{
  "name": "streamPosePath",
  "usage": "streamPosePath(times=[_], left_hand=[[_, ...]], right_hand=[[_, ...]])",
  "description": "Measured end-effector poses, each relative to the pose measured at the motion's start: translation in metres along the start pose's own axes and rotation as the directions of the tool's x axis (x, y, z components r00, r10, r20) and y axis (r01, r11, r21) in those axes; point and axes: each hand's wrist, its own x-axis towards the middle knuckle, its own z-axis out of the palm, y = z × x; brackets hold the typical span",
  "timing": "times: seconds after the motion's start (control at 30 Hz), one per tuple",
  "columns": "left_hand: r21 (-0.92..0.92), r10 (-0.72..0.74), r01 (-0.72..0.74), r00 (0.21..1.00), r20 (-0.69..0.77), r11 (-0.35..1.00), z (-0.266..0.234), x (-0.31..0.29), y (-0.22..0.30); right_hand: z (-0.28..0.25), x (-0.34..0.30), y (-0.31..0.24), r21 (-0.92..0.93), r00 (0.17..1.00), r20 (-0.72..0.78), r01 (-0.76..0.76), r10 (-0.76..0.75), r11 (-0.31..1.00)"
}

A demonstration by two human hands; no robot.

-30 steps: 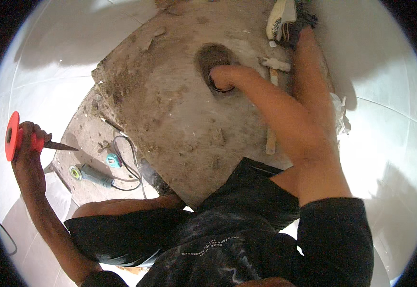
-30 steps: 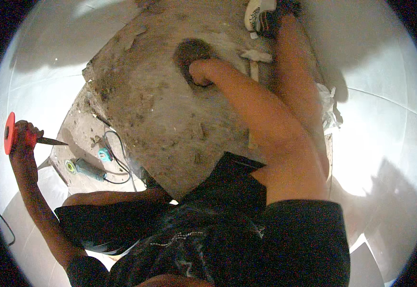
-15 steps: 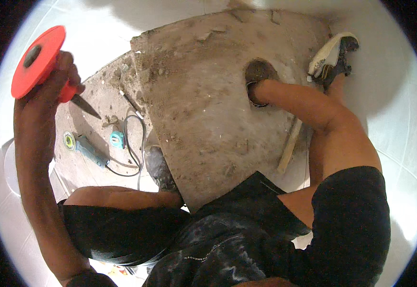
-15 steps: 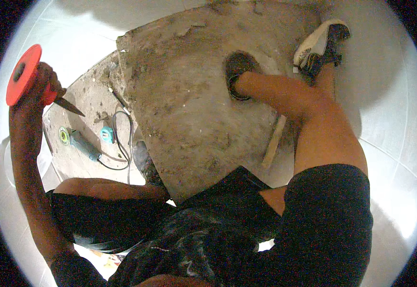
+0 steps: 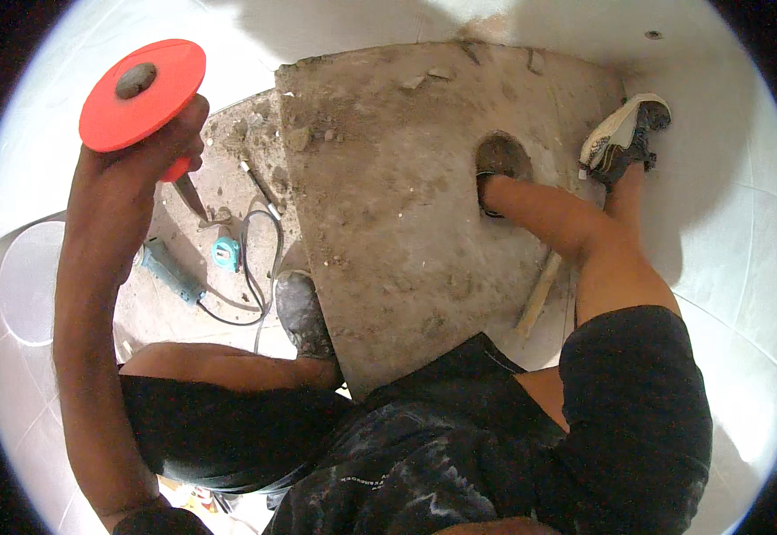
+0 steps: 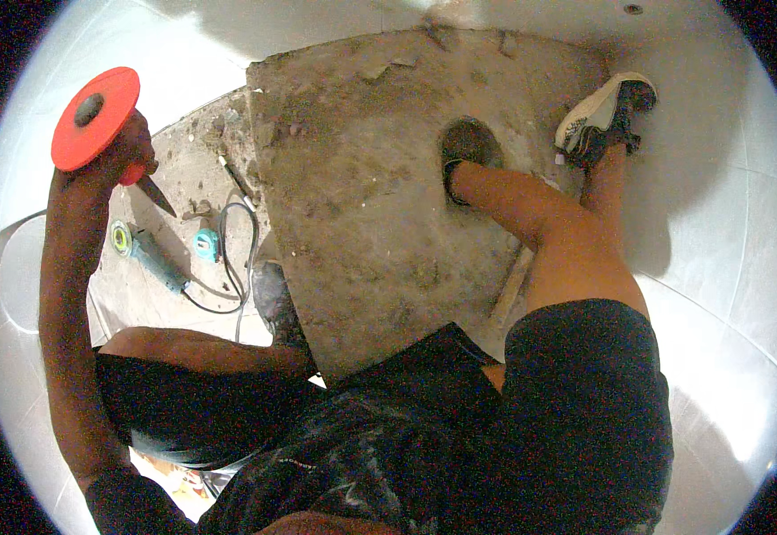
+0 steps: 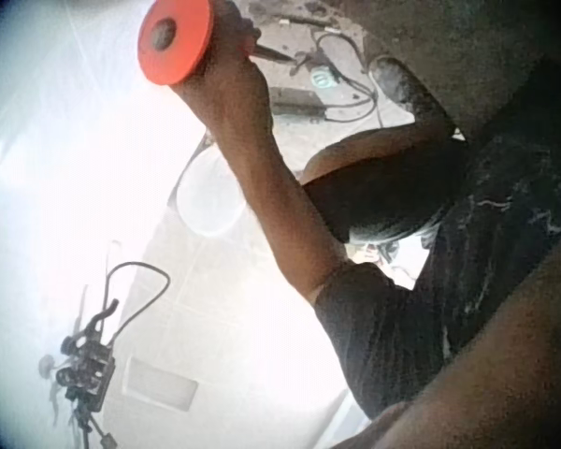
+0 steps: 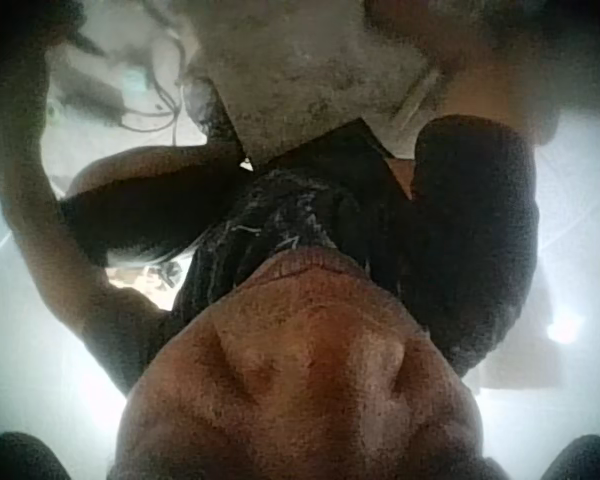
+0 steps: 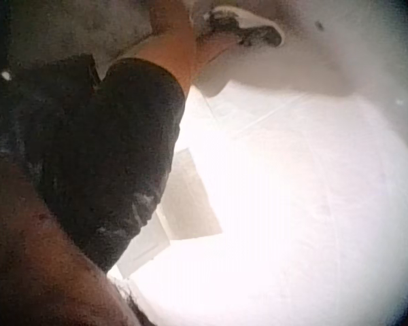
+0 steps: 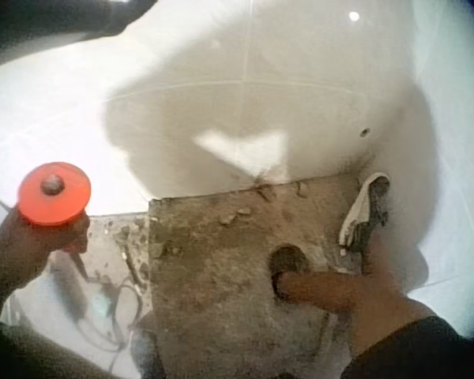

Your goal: The person uses an angle grinder to cut the concrete floor around a pipe and then breaks the material away using a hammer and chisel, reaching into the hole to remove debris by hand.

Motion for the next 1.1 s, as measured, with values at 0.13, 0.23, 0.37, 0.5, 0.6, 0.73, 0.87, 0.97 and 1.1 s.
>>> streamPosePath(times=[0.13, 0.23, 0.37, 0.5, 0.6, 0.73, 0.87, 0.97, 1.1], left_hand=[[-0.012, 0.01, -0.011, 1.0, -0.018, 1.0, -0.008, -0.001, -0.006], [0.013, 0.006, -0.006, 1.0, -0.001, 1.0, -0.02, -0.003, -0.013], [-0.021, 0.01, -0.011, 1.0, -0.021, 1.0, -0.036, -0.012, -0.022], [-0.029, -0.042, 0.04, 0.996, -0.079, 0.999, -0.033, -0.016, -0.024], [-0.021, -0.045, 0.044, 0.998, -0.039, 0.999, -0.035, -0.013, -0.024], [0.027, -0.059, 0.06, 0.998, -0.032, 0.998, -0.037, -0.016, -0.021], [0.005, -0.039, 0.039, 0.999, -0.009, 0.999, -0.036, -0.018, -0.019], [0.022, -0.063, 0.064, 0.998, -0.012, 0.998, -0.03, -0.017, -0.013], [0.065, -0.086, 0.085, 0.996, 0.01, 0.994, -0.038, -0.016, -0.011]], right_hand=[[0.01, 0.014, 0.007, -0.02, 1.0, -0.031, -0.003, 0.002, 1.0], [0.026, 0.012, 0.027, -0.018, 0.998, -0.056, -0.022, 0.021, 1.0], [0.031, 0.007, 0.038, 0.034, 0.989, -0.139, -0.05, 0.054, 0.998], [-0.037, -0.05, 0.009, 0.056, 0.976, 0.13, -0.184, 0.176, 0.981], [-0.046, -0.078, 0.01, 0.122, 0.988, 0.09, -0.138, 0.128, 0.983], [-0.05, -0.077, 0.012, 0.129, 0.995, 0.01, -0.104, 0.104, 0.986], [-0.048, -0.065, 0.017, -0.128, 0.954, 0.167, 0.27, -0.247, 0.954], [-0.041, -0.071, 0.019, -0.114, 0.962, 0.147, 0.248, -0.23, 0.962], [-0.081, -0.122, 0.021, 0.1, 0.973, 0.004, 0.227, -0.229, 0.969]])
